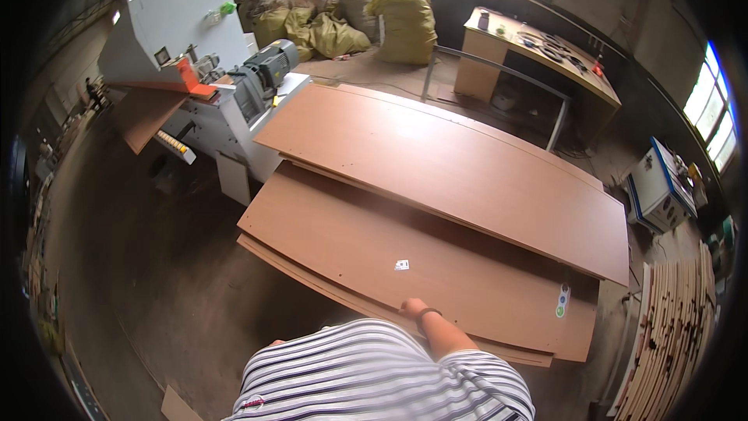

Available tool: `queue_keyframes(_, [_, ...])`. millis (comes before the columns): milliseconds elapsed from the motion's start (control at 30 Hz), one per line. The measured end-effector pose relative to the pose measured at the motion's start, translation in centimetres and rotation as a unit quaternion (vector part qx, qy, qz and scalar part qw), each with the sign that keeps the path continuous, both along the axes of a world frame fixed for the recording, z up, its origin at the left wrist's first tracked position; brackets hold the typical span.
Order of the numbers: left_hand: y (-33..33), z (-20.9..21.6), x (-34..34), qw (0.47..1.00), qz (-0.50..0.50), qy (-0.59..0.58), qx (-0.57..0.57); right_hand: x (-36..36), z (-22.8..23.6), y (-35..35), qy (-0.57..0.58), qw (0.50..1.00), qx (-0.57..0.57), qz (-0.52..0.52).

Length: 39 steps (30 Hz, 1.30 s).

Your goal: The person lifts wooden panels one at a time and stacks them on top of one another in a workshop.

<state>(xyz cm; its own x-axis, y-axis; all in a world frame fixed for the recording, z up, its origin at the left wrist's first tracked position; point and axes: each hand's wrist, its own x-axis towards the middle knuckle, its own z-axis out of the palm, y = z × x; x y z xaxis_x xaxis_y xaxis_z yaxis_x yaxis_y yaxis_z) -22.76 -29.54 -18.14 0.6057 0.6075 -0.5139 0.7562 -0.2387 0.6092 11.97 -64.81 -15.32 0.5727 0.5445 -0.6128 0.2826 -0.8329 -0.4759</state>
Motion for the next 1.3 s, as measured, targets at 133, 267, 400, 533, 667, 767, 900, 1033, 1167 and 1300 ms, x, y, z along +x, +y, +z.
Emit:
queue_keyframes(133, [0.1,0.6,1.0,1.0,-0.01,-0.011,-0.016,-0.1,0.8,0.0,-0.008,1.0,-0.01,-0.018])
queue_keyframes(267, [0.1,0.2,0.9,0.999,-0.027,-0.029,-0.01,-0.2,0.5,0.1,-0.025,1.0,0.001,-0.004])
queue_keyframes(400, [0.3,1.1,0.4,1.0,0.002,-0.002,-0.012,-0.9,-0.5,0.1,-0.033,0.999,0.015,0.006])
queue_keyframes(533, [1.2,1.9,-0.5,0.999,0.001,-0.028,-0.022,-1.9,-1.2,0.7,0.004,1.0,0.002,-0.018])
queue_keyframes(667, [3.0,1.3,-1.4,0.999,-0.032,-0.002,-0.005,-3.2,-1.5,1.4,0.017,0.998,0.009,-0.054])
queue_keyframes(767, [4.4,1.8,-2.3,0.997,-0.039,0.011,-0.066,-4.6,-1.5,1.9,-0.022,0.997,0.04,-0.059])
queue_keyframes(900, [5.7,4.3,-2.0,0.995,-0.03,0.057,-0.082,-6.8,-0.9,2.7,0.056,0.982,0.084,-0.162])
queue_keyframes(1033, [6.9,6.1,-2.2,0.987,0.049,0.013,-0.15,-9.4,-0.2,3.1,-0.015,0.99,0.043,-0.132])
queue_keyframes(1167, [8.8,5.6,-1.7,0.968,0.122,0.013,-0.217,-9.9,0.8,2.8,0.041,0.99,0.013,-0.131])
queue_keyframes(1300, [9.8,5.5,0.4,0.98,0.113,0.004,-0.164,-7.3,1.3,2.9,0.046,0.99,-0.011,-0.13])
